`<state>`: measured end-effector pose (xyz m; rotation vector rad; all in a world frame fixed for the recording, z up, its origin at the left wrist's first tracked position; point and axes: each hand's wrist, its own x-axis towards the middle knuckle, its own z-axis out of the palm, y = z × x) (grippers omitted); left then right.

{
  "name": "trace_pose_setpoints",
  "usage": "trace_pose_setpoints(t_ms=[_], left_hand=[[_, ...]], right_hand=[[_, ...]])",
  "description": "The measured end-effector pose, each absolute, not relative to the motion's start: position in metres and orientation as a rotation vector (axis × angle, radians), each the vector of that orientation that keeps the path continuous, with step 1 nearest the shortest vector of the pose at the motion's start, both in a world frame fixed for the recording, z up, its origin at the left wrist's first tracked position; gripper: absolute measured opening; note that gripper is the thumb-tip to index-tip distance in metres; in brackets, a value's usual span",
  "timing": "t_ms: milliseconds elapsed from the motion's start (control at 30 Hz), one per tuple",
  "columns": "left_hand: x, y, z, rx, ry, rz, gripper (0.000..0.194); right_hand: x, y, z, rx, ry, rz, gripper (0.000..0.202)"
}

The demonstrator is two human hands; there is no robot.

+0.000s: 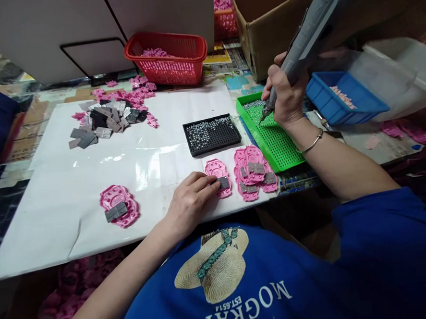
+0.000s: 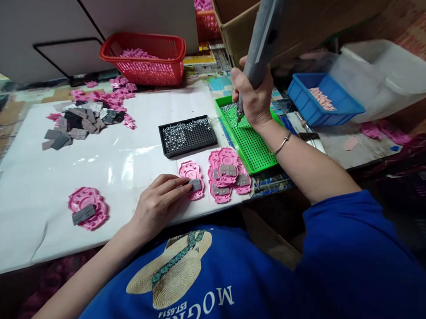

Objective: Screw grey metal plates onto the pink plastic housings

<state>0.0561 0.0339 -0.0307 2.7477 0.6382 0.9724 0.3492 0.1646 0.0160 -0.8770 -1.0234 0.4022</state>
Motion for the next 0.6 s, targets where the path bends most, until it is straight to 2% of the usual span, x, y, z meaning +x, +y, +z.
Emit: trace_pose_setpoints(t_ms=[100,267,433,533,600], left_hand=[[0.056,0.034,-0.031,2.742,0.635,0.973,0.018],[0.056,0.033,-0.030,2.739,0.649,0.953,0.018],[0.057,0.033,-0.030,2.755,0.650,0.951,0.018],[0.057,0.033,-0.029,2.761,0.648,0.947,0.017],[0.057,0.033,-0.028,2.751,0.650,0.947,0.016]], right_hand=[[0.352,0.161,0.017,-0.897,-1.061,0.467,0.046],[0.358,0.168,0.010,-0.912,-0.998,0.499,0.059],[0.359,0.178,-0.002,-0.915,-1.010,0.503,0.063],[0.357,0.168,0.007,-0.894,-1.073,0.521,0.059],[0.354,0.155,0.023,-0.896,-1.231,0.664,0.056]])
